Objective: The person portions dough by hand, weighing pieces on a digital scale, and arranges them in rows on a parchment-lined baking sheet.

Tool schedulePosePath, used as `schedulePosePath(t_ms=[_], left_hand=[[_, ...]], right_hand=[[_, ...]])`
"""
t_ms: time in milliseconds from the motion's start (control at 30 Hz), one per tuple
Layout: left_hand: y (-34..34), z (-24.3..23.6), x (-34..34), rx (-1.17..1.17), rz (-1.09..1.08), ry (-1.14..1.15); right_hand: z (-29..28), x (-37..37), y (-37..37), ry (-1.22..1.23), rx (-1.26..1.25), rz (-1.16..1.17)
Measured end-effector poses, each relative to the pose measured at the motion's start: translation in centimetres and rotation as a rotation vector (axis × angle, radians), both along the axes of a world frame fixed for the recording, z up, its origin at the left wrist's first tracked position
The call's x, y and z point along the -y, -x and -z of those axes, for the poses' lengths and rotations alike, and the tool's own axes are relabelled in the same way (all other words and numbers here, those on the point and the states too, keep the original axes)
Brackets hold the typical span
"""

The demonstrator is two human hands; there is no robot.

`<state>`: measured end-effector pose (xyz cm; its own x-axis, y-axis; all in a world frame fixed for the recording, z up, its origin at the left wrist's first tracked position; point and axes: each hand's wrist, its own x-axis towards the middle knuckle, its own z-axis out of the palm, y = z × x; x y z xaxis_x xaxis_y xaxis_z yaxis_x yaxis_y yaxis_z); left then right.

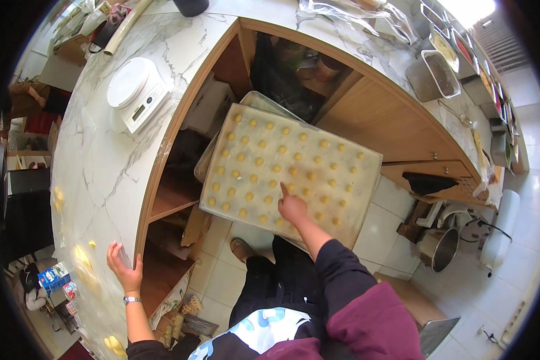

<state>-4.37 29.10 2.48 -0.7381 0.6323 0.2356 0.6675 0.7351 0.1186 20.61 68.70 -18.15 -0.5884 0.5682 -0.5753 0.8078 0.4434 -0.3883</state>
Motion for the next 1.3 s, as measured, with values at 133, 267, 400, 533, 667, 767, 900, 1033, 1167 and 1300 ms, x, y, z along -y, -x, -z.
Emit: schedulePosePath(t_ms=[133, 267, 400, 533, 667, 767, 900, 1033, 1167, 1300], left_hand=[[-0.1, -0.2, 0.1, 0.007, 0.013, -0.014], [0.0, -0.2, -0.2, 0.012, 0.021, -0.028], [-0.1, -0.3, -0.1, 0.010, 0.024, -0.035], [0.1, -0.2, -0.4, -0.010, 0.032, -0.046], [0.1, -0.3, -0.8, -0.016, 0.029, -0.053], [-0.3, -0.4, -0.2, -0.015, 0.008, -0.060], [-0.3, 0.0, -0.7, -0.029, 0.008, -0.063], [0.0, -0.6, -1.6, -0.025, -0.007, -0.102], [-0.4, -0.8, -0.7, -0.020, -0.026, -0.147], [-0.3, -0.8, -0.6, 0.021, -0.013, -0.187]], right_hand=[[-0.8, 6.3, -3.1, 0.013, -0.004, -0.102], [-0.1, 9.4, -3.8, 0.061, 0.062, -0.212], [0.5, 10.3, -3.6, 0.099, 0.111, -0.203], [0.6, 10.2, -3.5, 0.116, 0.160, -0.196], [-0.3, 9.8, -3.8, 0.107, 0.142, -0.306], [-1.8, 10.1, -4.2, 0.095, 0.061, -0.240], [-1.8, 9.0, -5.9, 0.046, -0.215, -0.035], [-4.2, 6.9, -4.2, 0.017, -0.427, 0.070], [-11.6, 7.4, 4.2, 0.021, -0.685, 0.094], [-16.9, 7.8, 16.6, -0.274, -1.169, -0.248]])
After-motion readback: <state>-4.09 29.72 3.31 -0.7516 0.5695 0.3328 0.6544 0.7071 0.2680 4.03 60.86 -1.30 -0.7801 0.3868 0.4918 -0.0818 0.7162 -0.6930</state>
